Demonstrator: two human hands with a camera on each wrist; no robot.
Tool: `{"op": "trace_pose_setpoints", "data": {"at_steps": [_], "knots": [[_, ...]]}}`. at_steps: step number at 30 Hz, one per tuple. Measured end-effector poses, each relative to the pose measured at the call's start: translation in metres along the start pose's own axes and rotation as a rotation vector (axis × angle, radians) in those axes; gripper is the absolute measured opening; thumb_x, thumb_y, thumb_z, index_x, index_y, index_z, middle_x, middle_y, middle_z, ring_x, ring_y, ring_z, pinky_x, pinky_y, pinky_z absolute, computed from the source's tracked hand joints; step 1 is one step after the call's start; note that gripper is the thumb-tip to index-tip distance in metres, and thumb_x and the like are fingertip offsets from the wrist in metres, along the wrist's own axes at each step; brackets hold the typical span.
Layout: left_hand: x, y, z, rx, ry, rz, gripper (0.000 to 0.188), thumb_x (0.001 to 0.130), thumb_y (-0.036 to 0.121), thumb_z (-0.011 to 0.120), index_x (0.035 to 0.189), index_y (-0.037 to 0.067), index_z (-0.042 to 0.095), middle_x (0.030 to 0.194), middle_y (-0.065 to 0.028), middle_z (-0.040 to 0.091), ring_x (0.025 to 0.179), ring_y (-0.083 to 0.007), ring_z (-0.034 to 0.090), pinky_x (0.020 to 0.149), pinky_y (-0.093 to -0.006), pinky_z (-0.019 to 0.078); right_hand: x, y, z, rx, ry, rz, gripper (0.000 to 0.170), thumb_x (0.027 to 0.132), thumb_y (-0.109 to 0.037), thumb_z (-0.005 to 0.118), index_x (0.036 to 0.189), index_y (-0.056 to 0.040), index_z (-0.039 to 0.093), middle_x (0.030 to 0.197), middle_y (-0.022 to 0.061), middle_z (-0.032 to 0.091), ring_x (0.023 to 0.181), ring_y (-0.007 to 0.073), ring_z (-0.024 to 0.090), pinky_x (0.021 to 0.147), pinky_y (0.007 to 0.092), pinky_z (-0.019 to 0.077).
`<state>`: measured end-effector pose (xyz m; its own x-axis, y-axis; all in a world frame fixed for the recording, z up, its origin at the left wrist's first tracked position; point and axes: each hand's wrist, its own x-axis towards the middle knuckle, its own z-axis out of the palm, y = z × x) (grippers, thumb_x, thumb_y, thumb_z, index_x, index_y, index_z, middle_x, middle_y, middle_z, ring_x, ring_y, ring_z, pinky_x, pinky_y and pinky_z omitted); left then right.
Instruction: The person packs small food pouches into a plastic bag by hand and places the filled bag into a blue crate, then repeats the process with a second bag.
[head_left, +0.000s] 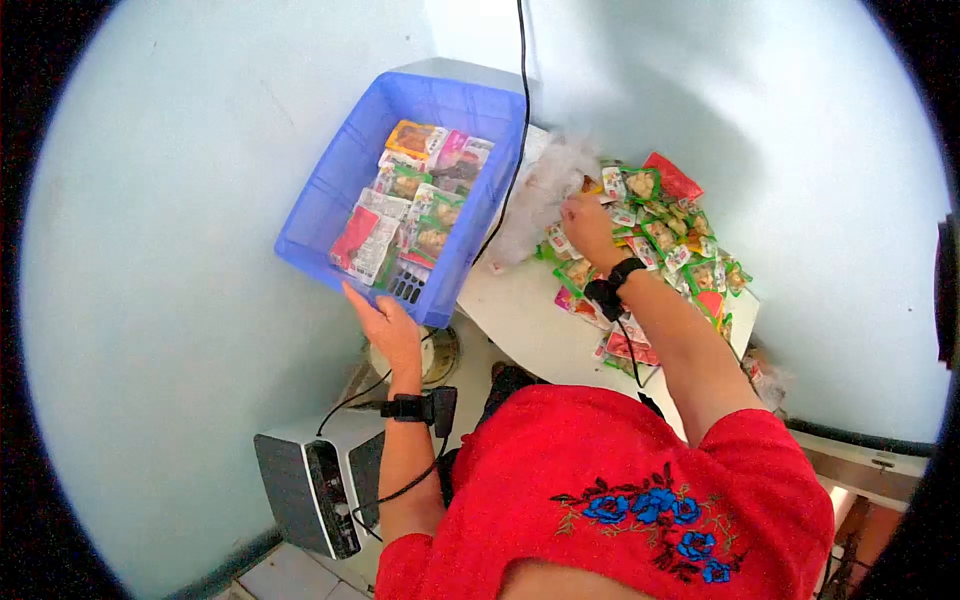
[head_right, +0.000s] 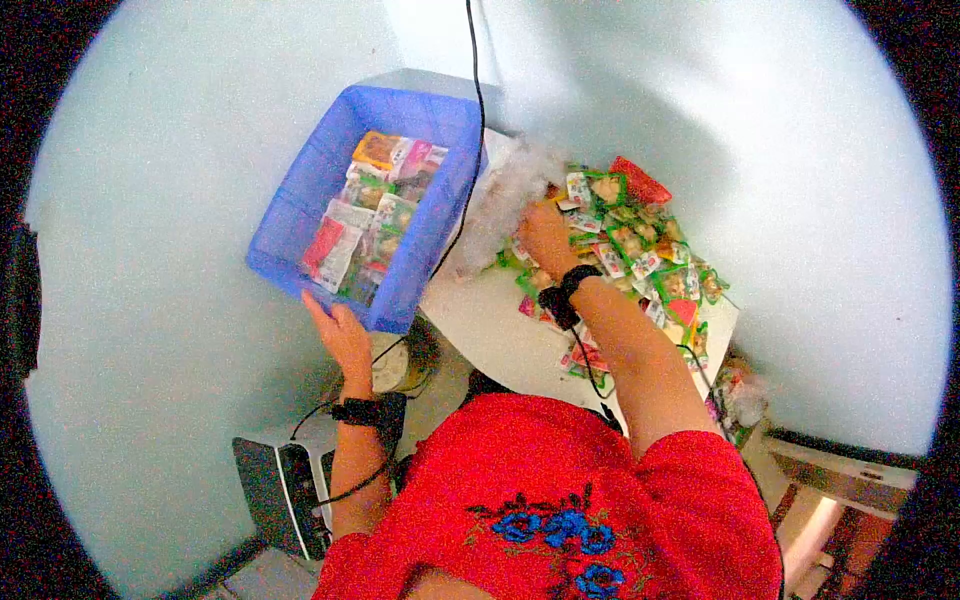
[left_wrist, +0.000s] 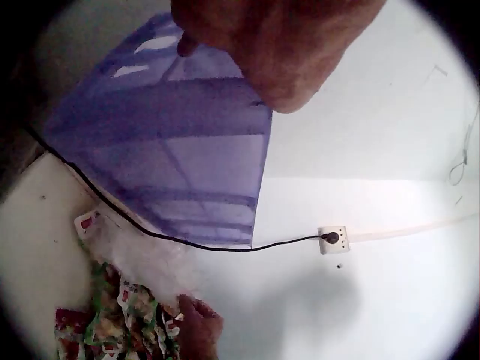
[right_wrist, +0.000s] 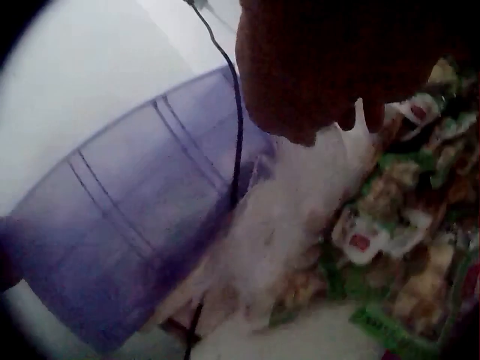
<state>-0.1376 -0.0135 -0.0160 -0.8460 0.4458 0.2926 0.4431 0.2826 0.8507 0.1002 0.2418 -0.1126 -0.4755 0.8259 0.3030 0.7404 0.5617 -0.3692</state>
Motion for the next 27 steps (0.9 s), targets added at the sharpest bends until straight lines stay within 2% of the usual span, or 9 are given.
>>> {"op": "trace_pose_setpoints", "data": {"at_steps": [2, 6, 12, 15, 17, 19, 22, 25, 27], "knots": [[-0.001, 0.008, -0.001, -0.032, -0.024, -0.088, 0.057, 0.089, 0.004, 0.037, 0.142, -0.011, 0.023, 0.132, -0.0329, 0.042, 0.111, -0.0357, 0.050, 0.099, -0.0358, 0.0360, 0.011, 0.007, -0.034, 0.078, 0.210, -0.032, 0.011, 0.077, -0.014, 0.066, 0.077, -0.0031, 0.066, 0.086, 0.0129, 0.066, 0.083, 0.0329, 0.063, 0.074, 0.0392, 0.0498], [0.000, -0.014, 0.006, -0.039, 0.032, 0.053, 0.055, 0.089, 0.005, 0.036, 0.141, -0.009, 0.025, 0.135, -0.0325, 0.041, 0.125, -0.0397, 0.043, 0.104, -0.0389, 0.0315, 0.018, 0.023, -0.105, 0.208, 0.252, 0.050, 0.020, 0.082, -0.019, 0.065, 0.085, 0.0004, 0.069, 0.081, 0.0150, 0.068, 0.075, 0.0288, 0.064, 0.071, 0.0353, 0.0489], [-0.014, 0.027, -0.010, 0.377, 0.313, 0.314, 0.046, 0.088, 0.004, 0.048, 0.132, -0.007, 0.040, 0.127, -0.0291, 0.050, 0.115, -0.0456, 0.048, 0.100, -0.0449, 0.0364, -0.012, 0.029, -0.173, 0.605, 0.203, 0.313, 0.026, 0.088, -0.022, 0.059, 0.096, 0.0005, 0.069, 0.085, 0.0104, 0.070, 0.078, 0.0191, 0.065, 0.073, 0.0309, 0.0495], [-0.049, 0.033, -0.007, 0.241, -0.029, 0.740, 0.036, 0.088, 0.007, 0.054, 0.122, -0.004, 0.051, 0.110, -0.0254, 0.060, 0.096, -0.0452, 0.056, 0.088, -0.0469, 0.0437, -0.038, 0.032, -0.197, 0.755, 0.177, 0.490, 0.026, 0.091, -0.020, 0.056, 0.100, 0.0009, 0.068, 0.085, 0.0038, 0.068, 0.077, 0.0121, 0.061, 0.070, 0.0269, 0.0492], [-0.084, 0.026, 0.018, -0.059, -0.567, 0.655, 0.027, 0.088, 0.010, 0.057, 0.113, 0.002, 0.059, 0.093, -0.0221, 0.063, 0.082, -0.0429, 0.059, 0.076, -0.0480, 0.0465, -0.053, 0.023, -0.217, 0.774, 0.204, 0.574, 0.025, 0.091, -0.020, 0.057, 0.101, 0.0009, 0.067, 0.086, 0.0043, 0.067, 0.076, 0.0122, 0.061, 0.069, 0.0262, 0.0494], [-0.107, 0.003, 0.062, -0.080, -0.953, 0.385, 0.039, 0.086, 0.015, 0.060, 0.124, 0.008, 0.054, 0.097, -0.0239, 0.061, 0.086, -0.0410, 0.059, 0.075, -0.0481, 0.0471, -0.074, 0.024, -0.235, 0.876, 0.208, 0.589, 0.025, 0.092, -0.021, 0.058, 0.099, 0.0012, 0.066, 0.089, 0.0066, 0.067, 0.079, 0.0141, 0.062, 0.068, 0.0282, 0.0521], [-0.123, -0.042, 0.109, 0.149, -1.152, 0.353, 0.057, 0.084, 0.021, 0.064, 0.137, 0.015, 0.042, 0.122, -0.0280, 0.050, 0.105, -0.0453, 0.054, 0.080, -0.0483, 0.0485, -0.103, 0.029, -0.265, 0.863, 0.225, 0.619, 0.024, 0.092, -0.021, 0.058, 0.097, 0.0014, 0.065, 0.091, 0.0081, 0.066, 0.080, 0.0161, 0.063, 0.069, 0.0303, 0.0540], [-0.126, -0.052, 0.145, 0.571, -0.970, 0.279, 0.074, 0.083, 0.027, 0.067, 0.146, 0.019, 0.028, 0.143, -0.0307, 0.026, 0.121, -0.0536, 0.039, 0.089, -0.0509, 0.0472, -0.138, 0.036, -0.296, 0.800, 0.234, 0.686, 0.025, 0.092, -0.022, 0.058, 0.099, 0.0021, 0.064, 0.091, 0.0083, 0.066, 0.081, 0.0174, 0.064, 0.068, 0.0307, 0.0543], [-0.113, -0.048, 0.159, 0.509, -0.905, 0.152, 0.083, 0.080, 0.023, 0.070, 0.148, 0.022, 0.022, 0.148, -0.0314, 0.011, 0.126, -0.0593, 0.028, 0.094, -0.0544, 0.0438, -0.163, 0.045, -0.314, 0.767, 0.267, 0.705, 0.025, 0.092, -0.022, 0.058, 0.099, 0.0018, 0.064, 0.091, 0.0081, 0.066, 0.081, 0.0177, 0.064, 0.066, 0.0309, 0.0544]]}}
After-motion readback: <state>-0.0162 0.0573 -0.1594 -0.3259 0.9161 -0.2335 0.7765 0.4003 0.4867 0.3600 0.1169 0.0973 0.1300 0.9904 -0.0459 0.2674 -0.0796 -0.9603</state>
